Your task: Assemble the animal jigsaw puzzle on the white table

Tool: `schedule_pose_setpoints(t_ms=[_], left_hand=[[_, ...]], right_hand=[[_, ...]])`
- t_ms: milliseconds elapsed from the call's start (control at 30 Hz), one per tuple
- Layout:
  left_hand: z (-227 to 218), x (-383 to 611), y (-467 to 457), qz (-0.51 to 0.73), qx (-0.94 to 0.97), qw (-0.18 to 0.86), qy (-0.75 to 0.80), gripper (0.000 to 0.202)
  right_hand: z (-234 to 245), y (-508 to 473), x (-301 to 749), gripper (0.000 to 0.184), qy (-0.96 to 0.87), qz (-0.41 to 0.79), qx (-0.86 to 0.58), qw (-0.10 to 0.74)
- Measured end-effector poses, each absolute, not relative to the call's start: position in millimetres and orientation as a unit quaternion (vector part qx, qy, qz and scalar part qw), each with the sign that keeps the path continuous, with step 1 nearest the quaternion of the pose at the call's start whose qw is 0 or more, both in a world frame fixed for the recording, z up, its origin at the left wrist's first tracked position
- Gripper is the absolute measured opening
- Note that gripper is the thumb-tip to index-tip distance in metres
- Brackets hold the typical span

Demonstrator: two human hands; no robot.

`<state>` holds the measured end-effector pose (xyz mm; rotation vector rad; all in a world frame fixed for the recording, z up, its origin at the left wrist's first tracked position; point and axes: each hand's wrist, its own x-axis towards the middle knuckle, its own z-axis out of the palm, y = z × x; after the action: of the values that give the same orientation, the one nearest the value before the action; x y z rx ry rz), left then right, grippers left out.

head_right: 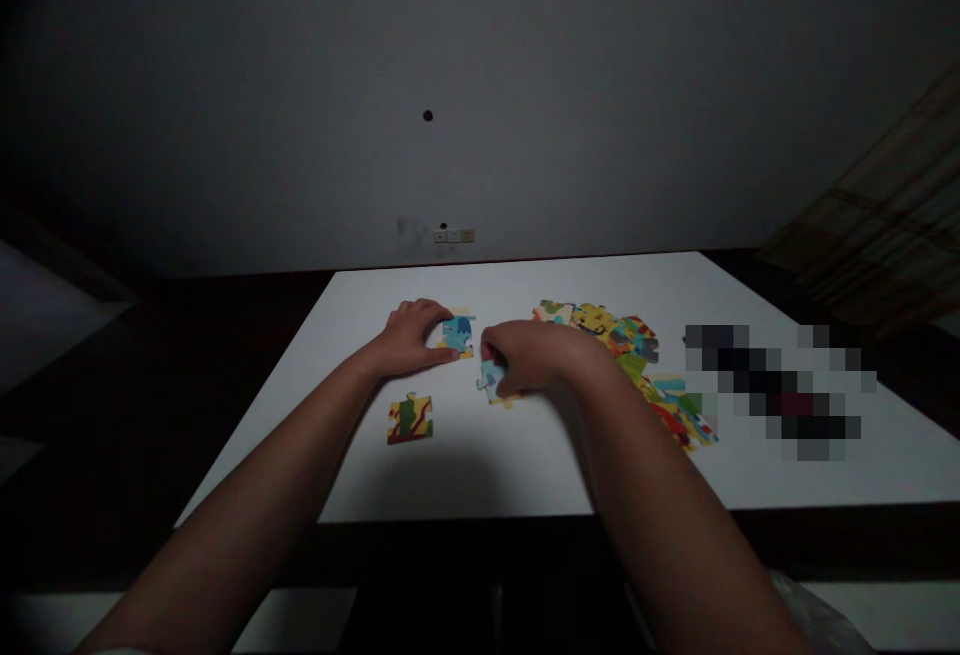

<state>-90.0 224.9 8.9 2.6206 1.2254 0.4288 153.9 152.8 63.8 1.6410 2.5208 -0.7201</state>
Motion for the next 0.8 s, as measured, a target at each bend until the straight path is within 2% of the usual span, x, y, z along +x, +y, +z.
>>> schedule_pose_setpoints(t_ms=[100, 200, 400, 633, 700, 800], left_hand=[[9, -90, 225, 0.144, 0.893, 0.113, 0.41, 0.07], [7, -90, 227, 0.152, 0.892, 0.114, 0.411, 0.07], [4, -89, 229, 0.174, 0.889, 0.124, 0.406, 0.065], [5, -87, 228, 0.172, 0.885, 0.124, 0.415, 0.064], [5, -87, 229, 0.172, 0.887, 0.118, 0.411, 0.064], [5, -88, 229, 0.175, 0.891, 0.111, 0.404, 0.062]], right_hand=[[55, 167, 156, 0.028, 0.813, -0.231, 0.526, -0.095], [40, 181, 152, 0.032, 0.784, -0.195, 0.558, -0.189], [22, 190, 151, 0.028, 0.771, -0.2, 0.579, -0.174], [21, 188, 147, 0.028, 0.784, -0.109, 0.595, -0.139], [29, 187, 151, 0.026, 0.775, -0.1, 0.601, -0.166], [51, 187, 174, 0.035, 0.724, -0.061, 0.627, -0.281]])
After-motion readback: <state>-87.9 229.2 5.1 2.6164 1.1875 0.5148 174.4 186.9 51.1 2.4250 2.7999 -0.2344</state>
